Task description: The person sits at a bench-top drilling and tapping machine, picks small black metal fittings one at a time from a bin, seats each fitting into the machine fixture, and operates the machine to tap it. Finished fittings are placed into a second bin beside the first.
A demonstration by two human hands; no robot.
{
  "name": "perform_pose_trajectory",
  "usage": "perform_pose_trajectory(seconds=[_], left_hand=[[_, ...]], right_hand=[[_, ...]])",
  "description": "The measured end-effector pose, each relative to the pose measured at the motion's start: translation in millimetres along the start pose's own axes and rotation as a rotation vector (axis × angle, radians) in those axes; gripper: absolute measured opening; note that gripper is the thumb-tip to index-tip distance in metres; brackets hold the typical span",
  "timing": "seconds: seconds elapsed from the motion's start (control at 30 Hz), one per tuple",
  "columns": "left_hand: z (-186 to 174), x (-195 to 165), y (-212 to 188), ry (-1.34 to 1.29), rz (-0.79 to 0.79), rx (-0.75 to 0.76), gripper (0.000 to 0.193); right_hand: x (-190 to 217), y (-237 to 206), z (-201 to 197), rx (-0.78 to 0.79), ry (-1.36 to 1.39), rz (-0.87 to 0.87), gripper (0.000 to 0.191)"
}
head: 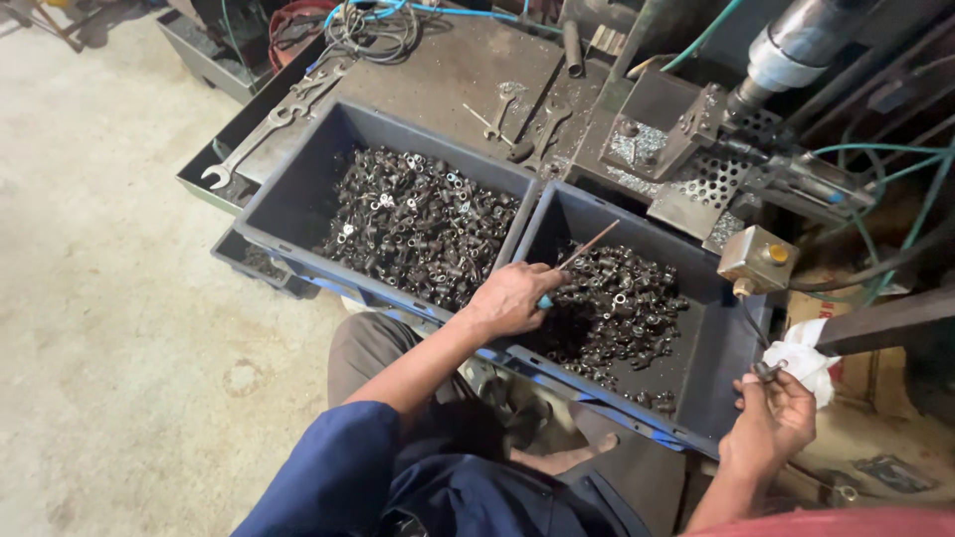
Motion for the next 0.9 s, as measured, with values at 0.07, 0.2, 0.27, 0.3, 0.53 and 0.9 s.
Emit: perform_pose_trajectory(seconds=[0.07,0.2,0.27,0.3,0.53,0.9], left_hand=[[-0.1,0.3,0.2,0.021,-0.041,0.042,0.063],[-10.5,2.3,1.9,-0.194,-0.129,-0.070,0.075],[-11.7,5.9,1.4,-0.255,-0.206,-0.090,0.070],[-11.5,7.0,0.8,-0.251,-0.217,-0.094,0.066],[-5.5,15.9,-4.8,-0.175,-0.195,-0.145,0.048],[5.3,22.9,-10.7,-0.131,-0.063,-0.162,0.043]], right_hand=[[-5.8,-0.9,-2.4,-0.008,-0.011,-0.041,0.030],[-6.6,-0.9,-2.3,-0.011,0.022,-0.035,0.029],[-3.8,-1.5,-2.1,-0.021,0.037,-0.008,0.034],[-2.1,-2.3,-2.1,-0.028,0.072,0.003,0.031],[0.6,-3.1,-4.9,-0.035,0.191,0.031,0.016],[-10.2,4.4,-9.5,-0.034,0.230,0.042,0.017]])
Point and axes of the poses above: each hand's wrist, its own y-axis towards the middle knuckle, its own z-axis out of the palm, x = y × z, the point moved 4 cm from there along y, towards the middle knuckle, and after that the axes turned 9 degrees about -x, right-handed, at the moved point
